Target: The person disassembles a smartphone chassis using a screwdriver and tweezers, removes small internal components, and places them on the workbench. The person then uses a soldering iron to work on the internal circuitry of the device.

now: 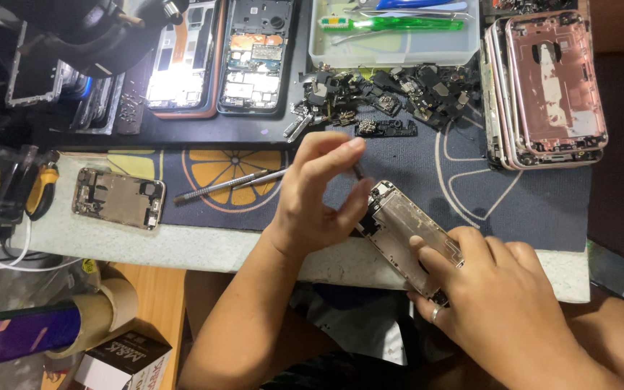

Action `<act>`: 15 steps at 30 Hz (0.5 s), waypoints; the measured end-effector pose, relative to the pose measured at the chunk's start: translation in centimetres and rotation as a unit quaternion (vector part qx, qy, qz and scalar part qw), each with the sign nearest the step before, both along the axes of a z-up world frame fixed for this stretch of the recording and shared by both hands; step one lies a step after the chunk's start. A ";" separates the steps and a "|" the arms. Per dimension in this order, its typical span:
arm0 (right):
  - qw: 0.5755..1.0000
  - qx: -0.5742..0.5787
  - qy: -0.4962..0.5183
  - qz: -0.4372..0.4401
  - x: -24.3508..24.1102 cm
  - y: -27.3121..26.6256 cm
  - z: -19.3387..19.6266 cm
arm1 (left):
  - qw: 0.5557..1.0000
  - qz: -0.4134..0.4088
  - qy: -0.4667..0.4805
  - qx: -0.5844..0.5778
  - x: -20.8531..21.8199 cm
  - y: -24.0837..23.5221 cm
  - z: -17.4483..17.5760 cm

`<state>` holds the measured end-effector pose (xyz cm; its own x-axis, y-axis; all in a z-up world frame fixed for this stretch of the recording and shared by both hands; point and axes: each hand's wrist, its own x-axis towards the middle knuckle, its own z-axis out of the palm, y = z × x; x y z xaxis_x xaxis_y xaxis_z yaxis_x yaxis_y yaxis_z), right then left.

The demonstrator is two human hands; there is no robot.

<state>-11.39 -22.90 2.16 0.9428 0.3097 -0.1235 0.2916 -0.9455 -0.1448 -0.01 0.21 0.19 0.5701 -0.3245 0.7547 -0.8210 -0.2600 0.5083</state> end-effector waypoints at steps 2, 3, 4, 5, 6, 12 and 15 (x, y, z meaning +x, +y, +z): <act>1.000 0.007 -0.022 0.008 -0.1 -0.1 -0.1 | 1.000 -0.019 0.022 -0.006 0.0 -0.1 0.2; 1.000 0.011 -0.028 0.008 -0.1 -0.1 -0.2 | 0.999 -0.029 0.033 -0.009 0.0 -0.1 0.3; 0.999 0.016 -0.033 0.008 -0.1 -0.1 -0.3 | 0.999 -0.028 0.013 -0.010 0.0 -0.1 0.3; 0.999 0.018 -0.034 0.009 -0.1 -0.1 -0.3 | 1.000 -0.028 -0.006 -0.010 0.1 -0.1 0.3; 0.999 0.021 -0.036 0.011 -0.2 -0.2 -0.4 | 0.999 -0.027 -0.026 -0.011 0.1 0.0 0.3; 0.998 0.033 -0.049 0.029 -0.2 -0.6 -0.7 | 0.998 -0.048 0.027 -0.025 0.2 0.0 -0.5; 0.997 0.039 -0.055 0.030 -0.4 -0.7 -0.9 | 0.997 -0.044 -0.017 -0.066 0.0 -0.2 -1.1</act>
<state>-11.80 -23.60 1.24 0.9286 0.3710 0.0062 0.3660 -0.9129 -0.1805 0.00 0.00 -0.94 0.5168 -0.2684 0.8130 -0.8553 -0.1195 0.5042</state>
